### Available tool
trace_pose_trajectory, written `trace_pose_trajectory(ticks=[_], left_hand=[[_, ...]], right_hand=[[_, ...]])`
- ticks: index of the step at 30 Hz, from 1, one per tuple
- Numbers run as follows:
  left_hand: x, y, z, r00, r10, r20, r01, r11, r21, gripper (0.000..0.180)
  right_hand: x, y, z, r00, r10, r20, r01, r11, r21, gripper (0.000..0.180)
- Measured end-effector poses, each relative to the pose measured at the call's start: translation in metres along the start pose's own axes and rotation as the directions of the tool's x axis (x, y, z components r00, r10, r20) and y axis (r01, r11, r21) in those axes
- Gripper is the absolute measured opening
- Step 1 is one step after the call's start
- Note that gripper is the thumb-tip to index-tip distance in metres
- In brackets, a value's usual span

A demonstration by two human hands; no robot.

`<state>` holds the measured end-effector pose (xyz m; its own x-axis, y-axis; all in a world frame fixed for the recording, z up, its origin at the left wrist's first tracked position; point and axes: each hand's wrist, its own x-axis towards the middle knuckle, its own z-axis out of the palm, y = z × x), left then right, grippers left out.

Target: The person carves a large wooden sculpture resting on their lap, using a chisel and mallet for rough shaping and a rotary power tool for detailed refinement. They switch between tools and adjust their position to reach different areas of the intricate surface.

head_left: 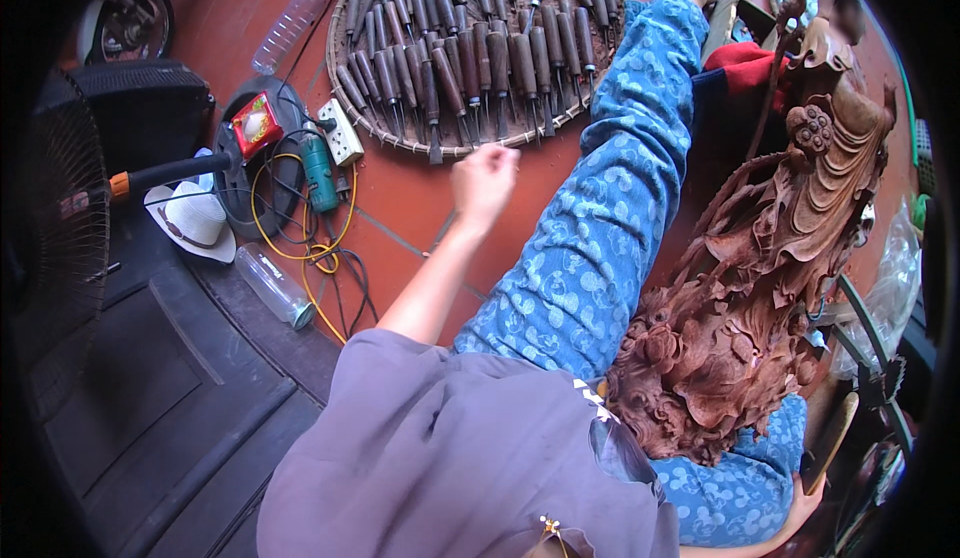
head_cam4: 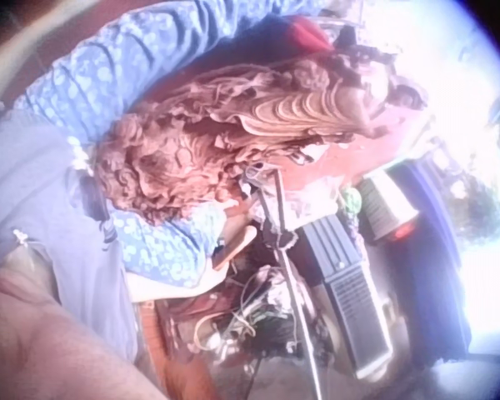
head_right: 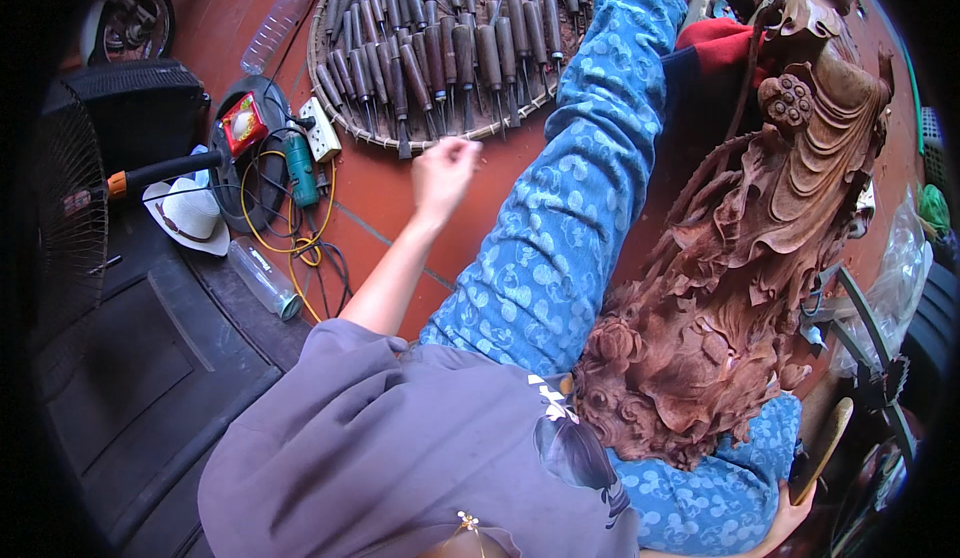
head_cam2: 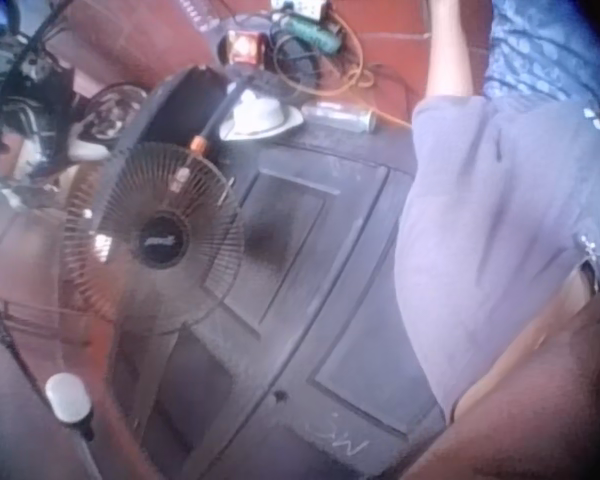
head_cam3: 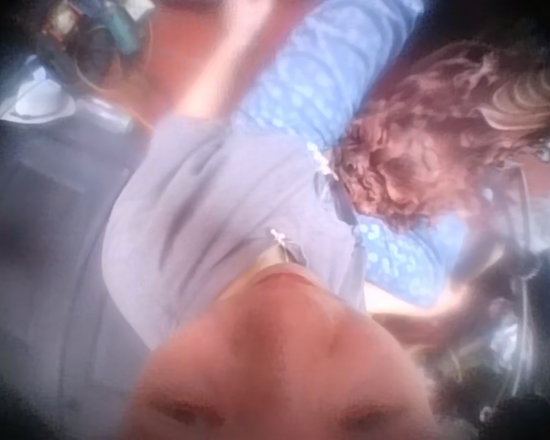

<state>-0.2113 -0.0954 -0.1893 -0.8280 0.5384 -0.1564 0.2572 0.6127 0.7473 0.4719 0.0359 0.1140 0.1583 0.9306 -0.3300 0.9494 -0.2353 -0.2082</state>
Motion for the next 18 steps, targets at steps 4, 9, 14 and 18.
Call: trace_pose_trajectory(ticks=[4,9,14,18], left_hand=[[0.029,-0.049,-0.050,0.910,0.127,-0.394,-0.013,0.960,0.279,0.026],[0.066,-0.061,-0.064,0.980,0.059,-0.190,0.026,0.910,0.413,0.025],[0.076,-0.069,-0.091,0.916,0.061,-0.397,0.021,0.980,0.199,0.023],[0.080,-0.060,-0.144,0.865,-0.023,-0.502,0.108,0.984,0.141,0.024]], right_hand=[[0.004,0.008,-0.001,1.000,-0.008,-0.021,0.008,1.000,-0.023,0.056],[0.009,0.020,0.000,0.999,-0.038,-0.033,0.038,0.999,-0.016,0.054],[0.009,0.022,-0.002,1.000,-0.003,0.016,0.003,1.000,-0.011,0.053],[0.007,0.037,-0.004,1.000,-0.021,-0.024,0.022,0.999,0.027,0.054]])
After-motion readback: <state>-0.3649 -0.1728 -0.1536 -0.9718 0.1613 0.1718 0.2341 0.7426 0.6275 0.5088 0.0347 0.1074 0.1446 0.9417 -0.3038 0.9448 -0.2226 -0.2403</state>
